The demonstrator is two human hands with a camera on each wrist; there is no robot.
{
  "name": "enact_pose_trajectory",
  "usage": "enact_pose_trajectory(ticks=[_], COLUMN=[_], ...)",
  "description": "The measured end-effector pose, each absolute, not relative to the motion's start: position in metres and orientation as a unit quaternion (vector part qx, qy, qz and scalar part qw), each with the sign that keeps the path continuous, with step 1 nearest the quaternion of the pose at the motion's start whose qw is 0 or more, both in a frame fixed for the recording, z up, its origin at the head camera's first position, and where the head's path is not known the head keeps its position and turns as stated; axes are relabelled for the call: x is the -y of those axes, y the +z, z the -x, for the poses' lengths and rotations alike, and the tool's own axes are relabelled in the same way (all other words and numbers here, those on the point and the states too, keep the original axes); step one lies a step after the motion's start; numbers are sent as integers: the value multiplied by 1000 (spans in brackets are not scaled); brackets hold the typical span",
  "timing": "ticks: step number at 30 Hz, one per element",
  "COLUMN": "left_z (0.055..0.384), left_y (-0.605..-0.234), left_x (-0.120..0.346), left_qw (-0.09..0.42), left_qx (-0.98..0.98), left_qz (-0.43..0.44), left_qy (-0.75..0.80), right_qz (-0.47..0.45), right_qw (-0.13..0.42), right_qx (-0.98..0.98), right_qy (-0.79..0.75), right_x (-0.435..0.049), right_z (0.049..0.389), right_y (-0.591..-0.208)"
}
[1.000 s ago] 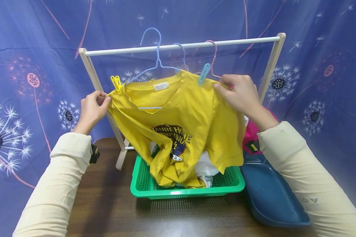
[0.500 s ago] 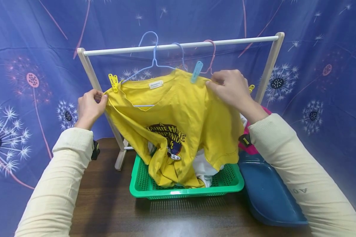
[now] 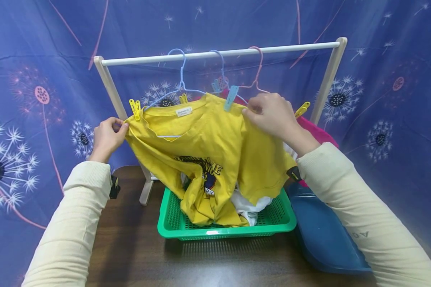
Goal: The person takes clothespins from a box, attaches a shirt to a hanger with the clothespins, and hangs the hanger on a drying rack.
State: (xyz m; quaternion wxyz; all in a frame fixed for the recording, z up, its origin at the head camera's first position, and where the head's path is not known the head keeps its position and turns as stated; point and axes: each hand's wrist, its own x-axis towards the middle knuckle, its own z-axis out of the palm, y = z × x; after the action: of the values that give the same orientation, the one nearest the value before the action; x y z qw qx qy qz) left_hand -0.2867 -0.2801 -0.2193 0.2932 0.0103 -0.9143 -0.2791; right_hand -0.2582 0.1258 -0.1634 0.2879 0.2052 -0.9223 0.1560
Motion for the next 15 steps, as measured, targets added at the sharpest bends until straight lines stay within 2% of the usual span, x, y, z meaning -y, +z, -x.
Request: enact_pose_trajectory(ticks=[9, 15], left_z=[291, 289], left_y=[-239, -253], left_x=[289, 288], left_qw=[190, 149], left_qx=[934, 943], left_qz=[-21, 3], left_qy=[-303, -296], right_qz=[-229, -248], right_qw=[279, 262], right_qx=[922, 919], right_qy=[139, 161], right_x=[-127, -133], right_z=[255, 250], right_y=[-174, -178])
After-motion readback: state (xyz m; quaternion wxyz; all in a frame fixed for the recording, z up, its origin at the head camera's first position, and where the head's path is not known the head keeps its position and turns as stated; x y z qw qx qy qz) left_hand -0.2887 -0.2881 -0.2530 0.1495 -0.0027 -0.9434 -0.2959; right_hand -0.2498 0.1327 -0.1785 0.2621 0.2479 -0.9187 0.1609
